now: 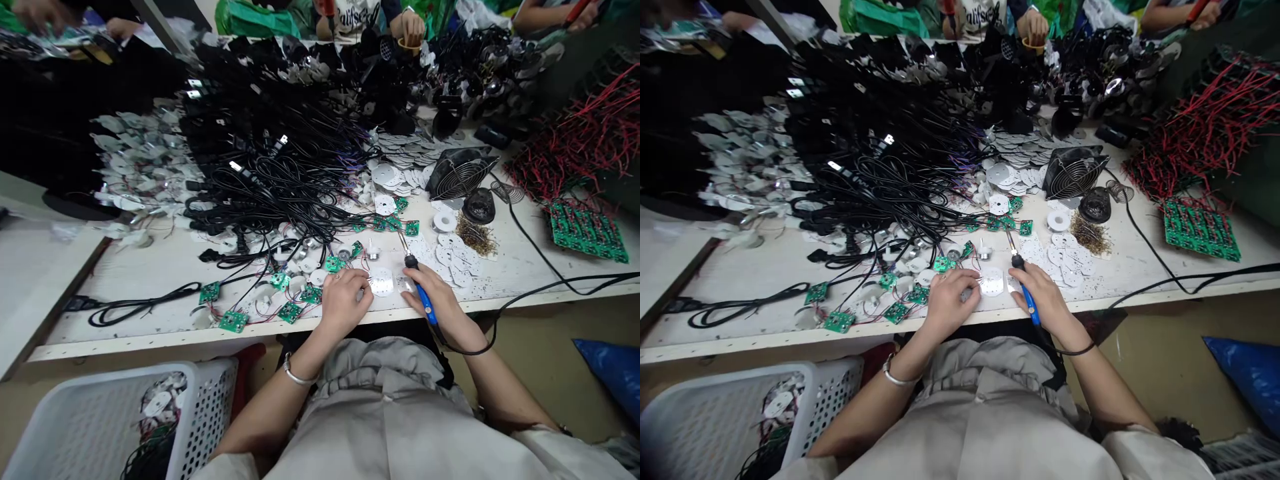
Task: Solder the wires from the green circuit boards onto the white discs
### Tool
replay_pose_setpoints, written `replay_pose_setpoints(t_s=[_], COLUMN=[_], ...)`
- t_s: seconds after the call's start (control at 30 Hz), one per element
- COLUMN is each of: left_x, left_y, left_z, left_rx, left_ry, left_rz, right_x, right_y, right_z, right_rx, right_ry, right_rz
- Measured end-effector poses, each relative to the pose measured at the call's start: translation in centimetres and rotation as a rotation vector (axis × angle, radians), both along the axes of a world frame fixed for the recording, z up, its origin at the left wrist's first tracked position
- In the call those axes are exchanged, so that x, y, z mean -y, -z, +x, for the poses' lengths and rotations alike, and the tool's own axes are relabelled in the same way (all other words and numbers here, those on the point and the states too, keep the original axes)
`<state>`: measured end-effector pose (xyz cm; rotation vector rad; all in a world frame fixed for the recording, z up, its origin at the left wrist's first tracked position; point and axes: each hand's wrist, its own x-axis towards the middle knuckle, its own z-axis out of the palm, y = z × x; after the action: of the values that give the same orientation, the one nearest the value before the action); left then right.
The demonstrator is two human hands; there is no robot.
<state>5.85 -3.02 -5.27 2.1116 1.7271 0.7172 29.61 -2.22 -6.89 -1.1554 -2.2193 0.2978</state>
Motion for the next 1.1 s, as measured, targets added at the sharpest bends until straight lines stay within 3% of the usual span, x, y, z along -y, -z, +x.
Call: replay_pose_setpoints(t_s=[0.2, 0.43, 0.57, 0.7, 0.87, 1.0, 1.1], left_x=[0.2, 0.2, 0.4, 0.1, -4.5, -9.2, -10.9], left_y=[-0.2, -0.4, -0.8, -1.6, -4.0, -5.9, -6.2], left_z=[-0.1, -0.1, -0.4, -1.4, -2.6, -1.7, -0.6], left_rx=[0.001, -0.018, -0.108, -0.138, -0.172, -0.523, -0.641], left_ry=[0.012, 0.005, 0.070, 0.111, 0.068, 0.051, 0.071], left_rz=[-0.005, -0.002, 0.006, 0.071, 0.202, 0.055, -0.039], right_x=[0.5, 0.4, 1.2, 2.1, 2.2, 2.3, 2.4], right_y=[-1.0, 0.4, 0.7, 0.8, 1.0, 1.1, 1.3], right_z=[-0.1, -0.3, -2.2, -4.5, -5.5, -5.5, -5.5], right_rx=[0.030, -0.079, -0.304, -0.240, -0.186, -0.168, -0.161], right_ry=[-0.016, -0.007, 0.085, 0.060, 0.039, 0.070, 0.119], right_rz=[-0.163, 0.070, -0.043, -0.030, 0.026, 0.128, 0.171])
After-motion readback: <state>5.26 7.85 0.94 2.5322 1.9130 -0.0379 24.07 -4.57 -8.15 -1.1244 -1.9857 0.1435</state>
